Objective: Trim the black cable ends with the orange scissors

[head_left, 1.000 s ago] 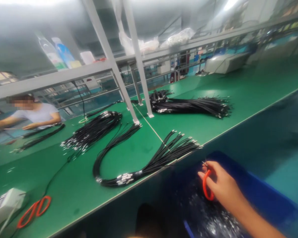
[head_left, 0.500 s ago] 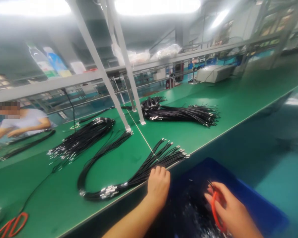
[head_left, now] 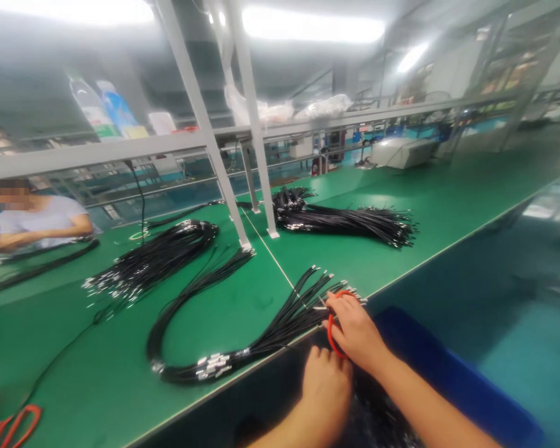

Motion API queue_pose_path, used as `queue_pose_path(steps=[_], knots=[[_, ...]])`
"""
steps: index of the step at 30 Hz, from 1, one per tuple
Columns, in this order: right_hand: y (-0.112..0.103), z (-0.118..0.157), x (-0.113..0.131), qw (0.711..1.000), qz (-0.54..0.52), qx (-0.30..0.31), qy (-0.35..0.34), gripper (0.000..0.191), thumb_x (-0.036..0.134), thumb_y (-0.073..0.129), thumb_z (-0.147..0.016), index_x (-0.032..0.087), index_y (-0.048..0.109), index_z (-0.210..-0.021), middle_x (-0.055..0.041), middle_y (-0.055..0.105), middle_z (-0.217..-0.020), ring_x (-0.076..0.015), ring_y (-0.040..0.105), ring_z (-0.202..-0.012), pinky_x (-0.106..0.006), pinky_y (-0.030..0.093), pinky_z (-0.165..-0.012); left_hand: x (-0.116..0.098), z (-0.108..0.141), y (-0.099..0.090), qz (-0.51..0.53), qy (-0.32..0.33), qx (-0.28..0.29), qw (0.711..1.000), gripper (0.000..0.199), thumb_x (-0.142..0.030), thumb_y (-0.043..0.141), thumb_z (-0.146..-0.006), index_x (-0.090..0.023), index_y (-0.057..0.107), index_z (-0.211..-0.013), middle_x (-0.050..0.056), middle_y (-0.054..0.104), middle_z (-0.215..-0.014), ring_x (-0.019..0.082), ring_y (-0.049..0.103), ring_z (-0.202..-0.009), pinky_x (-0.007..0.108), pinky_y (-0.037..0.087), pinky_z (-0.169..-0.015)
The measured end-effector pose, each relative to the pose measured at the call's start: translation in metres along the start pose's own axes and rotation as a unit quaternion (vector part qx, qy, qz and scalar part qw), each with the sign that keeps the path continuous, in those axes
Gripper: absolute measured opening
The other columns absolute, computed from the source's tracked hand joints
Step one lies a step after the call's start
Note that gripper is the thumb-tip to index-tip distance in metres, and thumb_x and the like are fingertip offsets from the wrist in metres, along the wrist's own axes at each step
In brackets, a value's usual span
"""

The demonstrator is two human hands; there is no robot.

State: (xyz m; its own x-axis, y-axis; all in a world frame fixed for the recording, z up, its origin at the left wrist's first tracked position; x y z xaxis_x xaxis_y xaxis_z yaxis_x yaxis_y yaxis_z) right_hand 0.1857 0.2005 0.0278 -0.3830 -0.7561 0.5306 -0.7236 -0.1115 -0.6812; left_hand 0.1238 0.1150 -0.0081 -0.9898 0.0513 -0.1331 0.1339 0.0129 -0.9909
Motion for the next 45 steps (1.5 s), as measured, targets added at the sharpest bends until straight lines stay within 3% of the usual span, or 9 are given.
queue_pose_path(steps=[4, 9, 16, 18, 20, 22, 25, 31, 45], knots=[[0.0, -0.005, -0.008, 0.998, -0.001, 0.008, 0.057, 0.019, 0.015, 0.051, -0.068, 0.02, 0.06, -0.083, -0.0116, 0.067, -0.08, -0.0326, 0.061, -0.083, -0.047, 0.049, -0.074, -0.026, 0.001, 0.017, 0.0, 0.066, -0.048, 0.997, 0.009, -0.015, 0.061, -0.078, -0.014, 0.067, -0.072, 0.011, 0.07, -0.071, 0.023, 0.065, -0.07, 0.036, 0.047, -0.064], [-0.047, 0.018, -0.017, 0.985, -0.038, -0.048, 0.164, 0.015, 0.033, 0.05, -0.077, 0.022, 0.055, -0.085, -0.0068, 0.065, -0.079, -0.0274, 0.063, -0.075, -0.04, 0.051, -0.067, -0.044, 0.004, 0.011, 0.049, 0.158, -0.134, 0.977, 0.017, -0.016, 0.067, -0.074, -0.018, 0.06, -0.059, 0.002, 0.065, -0.055, 0.016, 0.061, -0.054, 0.03, 0.038, -0.051], [-0.097, 0.101, -0.014, 0.935, -0.128, -0.134, 0.303, 0.026, 0.046, 0.054, -0.073, 0.023, 0.049, -0.084, -0.0017, 0.061, -0.068, -0.0222, 0.064, -0.06, -0.032, 0.054, -0.054, -0.037, 0.026, -0.028, 0.237, 0.135, -0.203, 0.94, 0.011, -0.018, 0.053, -0.085, -0.023, 0.063, -0.086, 0.003, 0.065, -0.084, 0.013, 0.062, -0.072, 0.023, 0.047, -0.062], [-0.09, 0.125, 0.0, 0.911, -0.165, -0.165, 0.341, 0.029, 0.047, 0.057, -0.073, 0.023, 0.049, -0.088, 0.0003, 0.059, -0.067, -0.0204, 0.062, -0.057, -0.03, 0.053, -0.051, -0.034, 0.031, -0.035, 0.343, 0.08, -0.186, 0.917, 0.014, -0.016, 0.052, -0.085, -0.023, 0.064, -0.085, 0.003, 0.062, -0.082, 0.013, 0.061, -0.07, 0.022, 0.047, -0.061], [-0.076, 0.14, 0.017, 0.846, -0.307, -0.185, 0.395, 0.03, 0.045, 0.063, -0.072, 0.024, 0.052, -0.09, 0.0029, 0.057, -0.065, -0.0171, 0.058, -0.05, -0.027, 0.048, -0.045, -0.032, 0.034, -0.038, 0.415, 0.033, -0.159, 0.895, 0.013, -0.014, 0.054, -0.083, -0.022, 0.064, -0.08, 0.002, 0.061, -0.077, 0.014, 0.06, -0.068, 0.022, 0.047, -0.06], [-0.062, 0.141, 0.035, 0.793, -0.407, -0.201, 0.407, 0.031, 0.042, 0.07, -0.068, 0.024, 0.055, -0.089, 0.0011, 0.062, -0.07, -0.0178, 0.059, -0.055, -0.029, 0.051, -0.052, -0.03, 0.035, -0.04, 0.431, 0.011, -0.141, 0.891, 0.012, -0.012, 0.055, -0.081, -0.021, 0.061, -0.075, 0.0, 0.06, -0.073, 0.014, 0.059, -0.066, 0.022, 0.046, -0.06], [-0.053, 0.129, 0.05, 0.757, -0.461, -0.243, 0.395, 0.035, 0.038, 0.077, -0.064, 0.024, 0.056, -0.089, -0.0017, 0.068, -0.08, -0.0191, 0.063, -0.07, -0.028, 0.052, -0.064, -0.028, 0.036, -0.043, 0.423, 0.005, -0.127, 0.897, 0.012, -0.009, 0.054, -0.079, -0.02, 0.058, -0.073, -0.001, 0.059, -0.072, 0.014, 0.057, -0.066, 0.022, 0.045, -0.06], [-0.051, 0.11, 0.041, 0.77, -0.448, -0.239, 0.387, 0.03, 0.037, 0.081, -0.062, 0.022, 0.059, -0.076, 0.0016, 0.064, -0.066, -0.0153, 0.06, -0.061, -0.024, 0.049, -0.056, -0.027, 0.037, -0.041, 0.396, 0.022, -0.111, 0.911, 0.015, -0.006, 0.053, -0.078, -0.018, 0.059, -0.075, 0.001, 0.059, -0.078, 0.015, 0.059, -0.07, 0.023, 0.044, -0.063], [-0.053, 0.114, 0.011, 0.759, -0.454, -0.274, 0.377, 0.041, 0.042, 0.085, -0.056, 0.021, 0.056, -0.077, 0.0037, 0.065, -0.061, -0.0136, 0.061, -0.055, -0.022, 0.052, -0.053, -0.046, 0.013, -0.029, 0.454, 0.021, -0.146, 0.879, 0.018, 0.0, 0.053, -0.076, -0.016, 0.06, -0.071, 0.002, 0.057, -0.074, 0.014, 0.056, -0.069, 0.022, 0.041, -0.06]])
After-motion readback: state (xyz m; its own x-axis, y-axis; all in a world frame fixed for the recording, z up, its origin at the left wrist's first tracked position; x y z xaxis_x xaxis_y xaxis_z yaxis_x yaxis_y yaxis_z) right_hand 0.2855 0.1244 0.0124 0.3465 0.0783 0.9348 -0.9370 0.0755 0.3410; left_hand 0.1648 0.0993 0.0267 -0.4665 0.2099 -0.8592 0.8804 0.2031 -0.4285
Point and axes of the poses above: each hand's wrist, its own z-axis away from the middle knuckle, its own y-axis out of the palm, x = y × z, the point moved 2 cm from there along -z, towards the middle knuckle
